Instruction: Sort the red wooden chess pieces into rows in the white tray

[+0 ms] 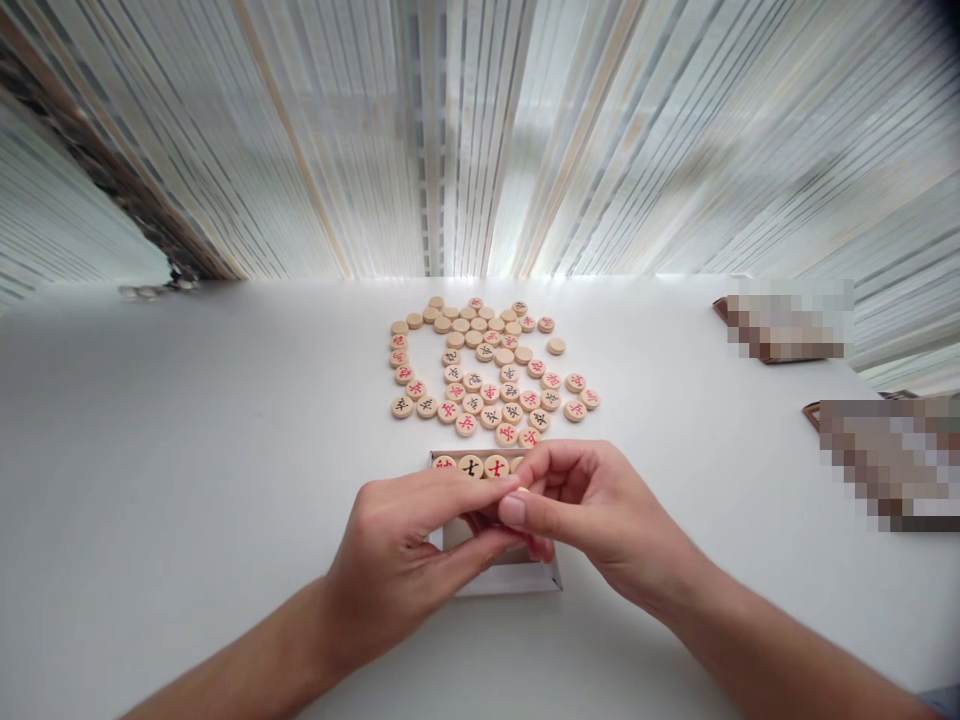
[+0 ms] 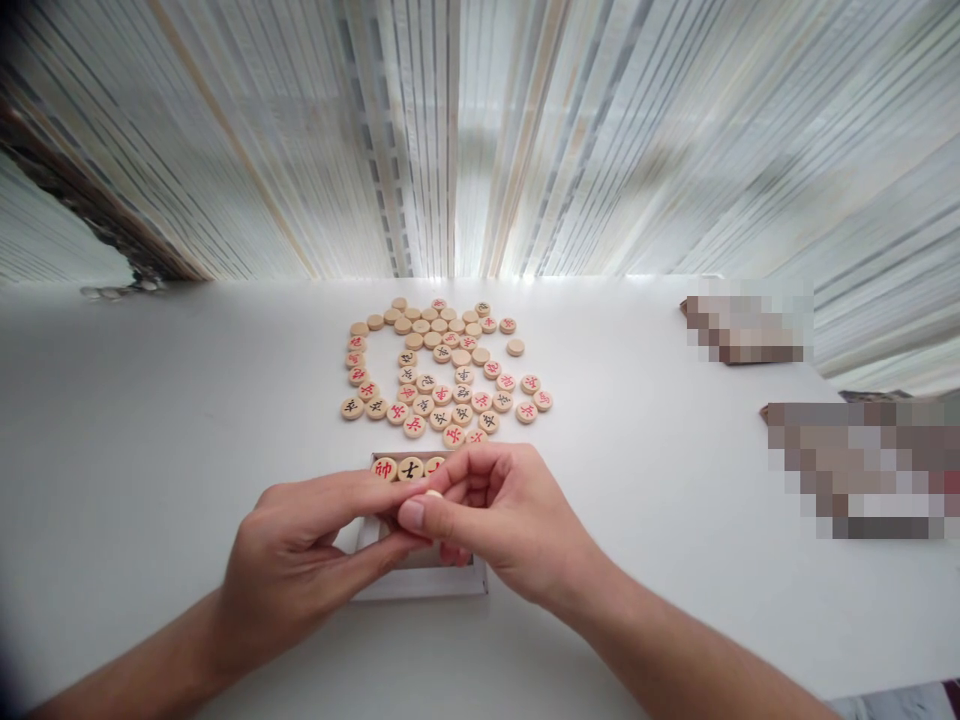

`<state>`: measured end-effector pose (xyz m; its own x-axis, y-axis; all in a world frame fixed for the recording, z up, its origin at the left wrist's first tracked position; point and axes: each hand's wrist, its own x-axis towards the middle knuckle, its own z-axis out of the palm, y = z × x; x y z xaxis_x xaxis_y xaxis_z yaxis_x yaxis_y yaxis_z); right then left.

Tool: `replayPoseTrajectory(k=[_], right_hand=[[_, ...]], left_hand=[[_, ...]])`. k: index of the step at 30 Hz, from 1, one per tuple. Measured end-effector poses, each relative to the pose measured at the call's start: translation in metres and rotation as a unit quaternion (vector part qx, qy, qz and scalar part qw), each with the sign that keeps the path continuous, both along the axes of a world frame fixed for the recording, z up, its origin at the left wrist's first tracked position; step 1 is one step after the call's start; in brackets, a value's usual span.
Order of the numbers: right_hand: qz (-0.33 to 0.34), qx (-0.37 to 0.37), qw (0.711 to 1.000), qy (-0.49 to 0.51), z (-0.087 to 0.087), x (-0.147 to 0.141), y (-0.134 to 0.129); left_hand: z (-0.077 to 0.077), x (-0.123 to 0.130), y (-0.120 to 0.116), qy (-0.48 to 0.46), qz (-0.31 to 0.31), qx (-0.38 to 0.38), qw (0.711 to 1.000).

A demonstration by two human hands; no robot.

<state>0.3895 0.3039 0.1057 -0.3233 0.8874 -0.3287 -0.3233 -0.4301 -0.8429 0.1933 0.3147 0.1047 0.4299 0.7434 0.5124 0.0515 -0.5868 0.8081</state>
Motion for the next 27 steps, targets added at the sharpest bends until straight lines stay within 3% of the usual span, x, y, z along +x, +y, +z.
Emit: replayPoseTrajectory(k=[12,27], right_hand=[[0.047,0.1,0.993,0.044,-0.003,0.007,0.0],[-0.001,0.027,0.999,0.044,-0.004,0.0,-0.006]], left_hand=[[-0.006,-0.005,0.0,-0.025,0.013,-0.03,0.999],[-0.008,-0.005,-0.005,-0.005,0.033,0.016,0.999]])
